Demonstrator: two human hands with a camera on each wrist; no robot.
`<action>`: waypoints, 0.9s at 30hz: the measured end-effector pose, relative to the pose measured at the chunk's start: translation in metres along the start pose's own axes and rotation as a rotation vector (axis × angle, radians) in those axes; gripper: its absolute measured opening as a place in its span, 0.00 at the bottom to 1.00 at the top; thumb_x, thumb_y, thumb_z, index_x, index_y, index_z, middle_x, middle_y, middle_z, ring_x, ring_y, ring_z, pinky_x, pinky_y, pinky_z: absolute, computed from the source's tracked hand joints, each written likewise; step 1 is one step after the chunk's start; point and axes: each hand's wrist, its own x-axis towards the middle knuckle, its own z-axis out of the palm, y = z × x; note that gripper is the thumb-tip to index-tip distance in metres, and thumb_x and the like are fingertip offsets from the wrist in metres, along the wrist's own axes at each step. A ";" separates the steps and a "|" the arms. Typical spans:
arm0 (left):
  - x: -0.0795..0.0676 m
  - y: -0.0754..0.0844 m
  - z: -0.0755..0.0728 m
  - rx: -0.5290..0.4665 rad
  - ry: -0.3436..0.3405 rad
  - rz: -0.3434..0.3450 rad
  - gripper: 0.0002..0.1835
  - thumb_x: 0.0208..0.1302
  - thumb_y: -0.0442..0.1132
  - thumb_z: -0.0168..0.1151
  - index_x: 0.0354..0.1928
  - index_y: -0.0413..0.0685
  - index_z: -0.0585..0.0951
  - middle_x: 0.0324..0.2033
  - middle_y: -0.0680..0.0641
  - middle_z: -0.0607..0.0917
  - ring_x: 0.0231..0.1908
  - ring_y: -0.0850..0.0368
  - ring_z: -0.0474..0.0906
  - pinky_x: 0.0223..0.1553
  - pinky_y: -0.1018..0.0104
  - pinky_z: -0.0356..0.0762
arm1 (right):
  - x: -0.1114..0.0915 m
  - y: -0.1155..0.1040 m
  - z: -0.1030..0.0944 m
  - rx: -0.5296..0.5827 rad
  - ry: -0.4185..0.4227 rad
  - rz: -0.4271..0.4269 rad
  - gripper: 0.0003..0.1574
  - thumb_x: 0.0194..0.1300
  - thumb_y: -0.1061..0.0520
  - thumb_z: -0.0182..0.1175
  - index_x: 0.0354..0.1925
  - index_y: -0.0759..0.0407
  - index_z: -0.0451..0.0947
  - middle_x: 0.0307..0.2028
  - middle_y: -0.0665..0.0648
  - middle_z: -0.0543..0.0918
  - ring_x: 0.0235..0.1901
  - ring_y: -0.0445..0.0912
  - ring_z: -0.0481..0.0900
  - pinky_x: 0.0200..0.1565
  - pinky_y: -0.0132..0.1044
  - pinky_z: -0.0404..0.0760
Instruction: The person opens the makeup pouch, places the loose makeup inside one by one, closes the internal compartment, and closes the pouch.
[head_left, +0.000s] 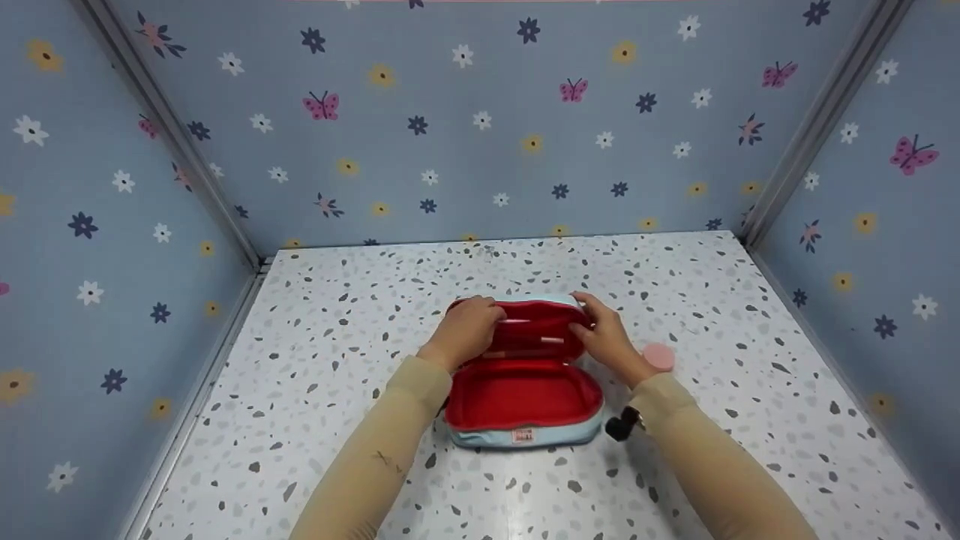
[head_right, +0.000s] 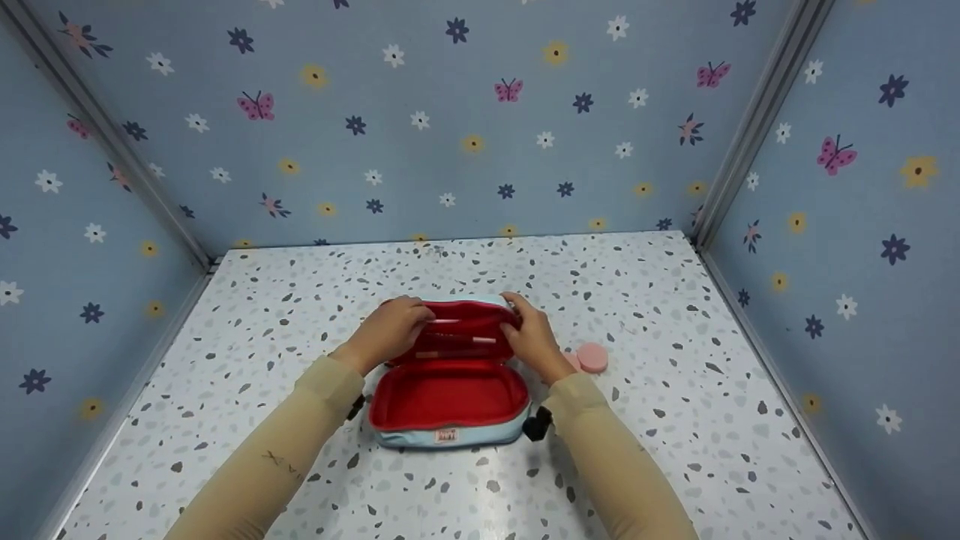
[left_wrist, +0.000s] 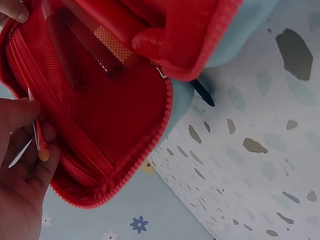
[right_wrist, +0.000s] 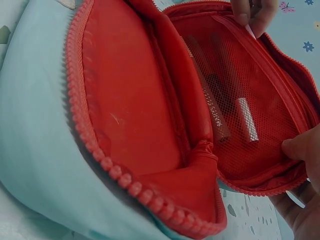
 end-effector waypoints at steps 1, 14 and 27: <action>0.001 0.001 0.001 0.001 -0.009 0.002 0.14 0.78 0.28 0.58 0.51 0.43 0.92 0.46 0.42 0.92 0.49 0.44 0.87 0.59 0.52 0.87 | 0.000 0.000 0.000 -0.002 0.002 -0.001 0.35 0.68 0.76 0.63 0.71 0.66 0.75 0.47 0.71 0.89 0.44 0.55 0.88 0.43 0.31 0.85; 0.010 0.011 0.007 -0.008 -0.050 -0.005 0.14 0.71 0.29 0.70 0.55 0.46 0.92 0.51 0.45 0.93 0.55 0.48 0.87 0.64 0.55 0.85 | 0.000 -0.001 0.000 -0.019 0.004 -0.022 0.34 0.69 0.76 0.63 0.71 0.67 0.74 0.49 0.72 0.89 0.48 0.58 0.88 0.50 0.43 0.88; 0.017 0.013 0.022 -0.061 -0.059 0.045 0.13 0.79 0.31 0.60 0.55 0.43 0.91 0.49 0.43 0.91 0.55 0.47 0.87 0.63 0.54 0.86 | 0.000 0.001 0.000 -0.036 0.004 -0.023 0.34 0.68 0.75 0.64 0.70 0.65 0.76 0.47 0.70 0.89 0.43 0.53 0.85 0.44 0.32 0.84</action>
